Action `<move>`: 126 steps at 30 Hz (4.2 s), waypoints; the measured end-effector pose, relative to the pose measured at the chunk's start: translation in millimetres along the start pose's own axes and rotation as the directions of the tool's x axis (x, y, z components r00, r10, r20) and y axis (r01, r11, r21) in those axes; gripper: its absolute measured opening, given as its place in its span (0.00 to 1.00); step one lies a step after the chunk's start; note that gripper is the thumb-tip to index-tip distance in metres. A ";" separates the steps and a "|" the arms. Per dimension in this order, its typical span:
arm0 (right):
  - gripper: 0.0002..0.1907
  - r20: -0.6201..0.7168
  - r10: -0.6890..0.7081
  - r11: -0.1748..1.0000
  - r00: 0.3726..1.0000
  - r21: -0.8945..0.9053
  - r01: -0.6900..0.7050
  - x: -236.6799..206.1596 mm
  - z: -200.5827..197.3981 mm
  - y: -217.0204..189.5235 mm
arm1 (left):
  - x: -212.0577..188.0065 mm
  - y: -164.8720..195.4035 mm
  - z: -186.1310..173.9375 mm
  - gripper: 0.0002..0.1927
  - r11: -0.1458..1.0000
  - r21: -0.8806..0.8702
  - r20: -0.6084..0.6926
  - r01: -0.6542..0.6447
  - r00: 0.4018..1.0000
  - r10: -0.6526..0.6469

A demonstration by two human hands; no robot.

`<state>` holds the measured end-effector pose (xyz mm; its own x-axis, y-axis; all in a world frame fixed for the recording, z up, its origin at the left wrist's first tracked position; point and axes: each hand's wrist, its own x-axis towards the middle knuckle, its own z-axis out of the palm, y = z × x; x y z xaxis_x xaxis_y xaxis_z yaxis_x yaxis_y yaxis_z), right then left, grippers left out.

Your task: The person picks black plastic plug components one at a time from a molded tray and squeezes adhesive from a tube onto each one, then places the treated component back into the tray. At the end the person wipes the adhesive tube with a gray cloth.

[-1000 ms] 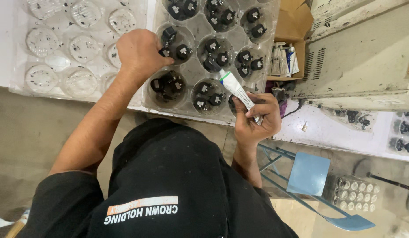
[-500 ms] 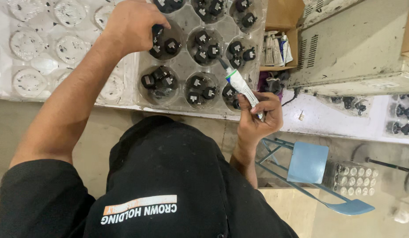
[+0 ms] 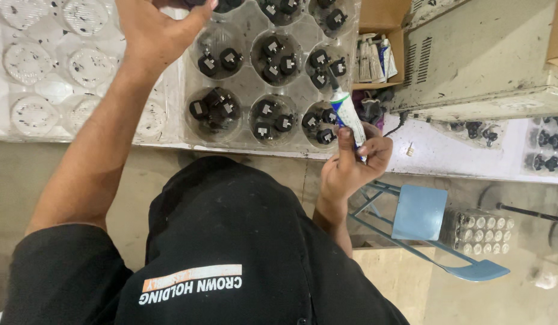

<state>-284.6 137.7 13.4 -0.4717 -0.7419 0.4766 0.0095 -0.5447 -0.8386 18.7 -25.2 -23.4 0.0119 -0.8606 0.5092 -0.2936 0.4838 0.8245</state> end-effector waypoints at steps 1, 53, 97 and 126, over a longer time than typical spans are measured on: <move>0.22 0.024 0.065 0.996 0.998 0.058 -0.066 1.7 4.0 0.1 | 0.2 4.4 3.4 0.11 0.953 -0.282 -0.024 0.113 0.992 -0.125; 0.21 0.458 -0.329 0.753 0.826 -0.400 0.522 19.9 40.0 -4.6 | -40.0 92.9 25.8 0.25 0.709 -0.579 0.211 0.403 0.914 -0.347; 0.22 0.439 -0.285 0.805 0.852 -0.373 0.462 24.5 46.3 -4.0 | -66.5 73.7 38.4 0.16 0.153 -0.775 0.521 0.613 0.757 -0.394; 0.23 0.205 -0.059 0.895 0.977 -0.422 0.143 10.7 -17.6 24.5 | 28.2 -21.3 -2.7 0.16 0.564 0.605 0.624 -0.562 0.775 0.101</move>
<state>-304.9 123.3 -6.7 -0.2803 -0.7727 0.5696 -0.4315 -0.4286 -0.7938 27.9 -59.3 -25.9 -0.6173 -0.7171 0.3237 -0.7509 0.6598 0.0297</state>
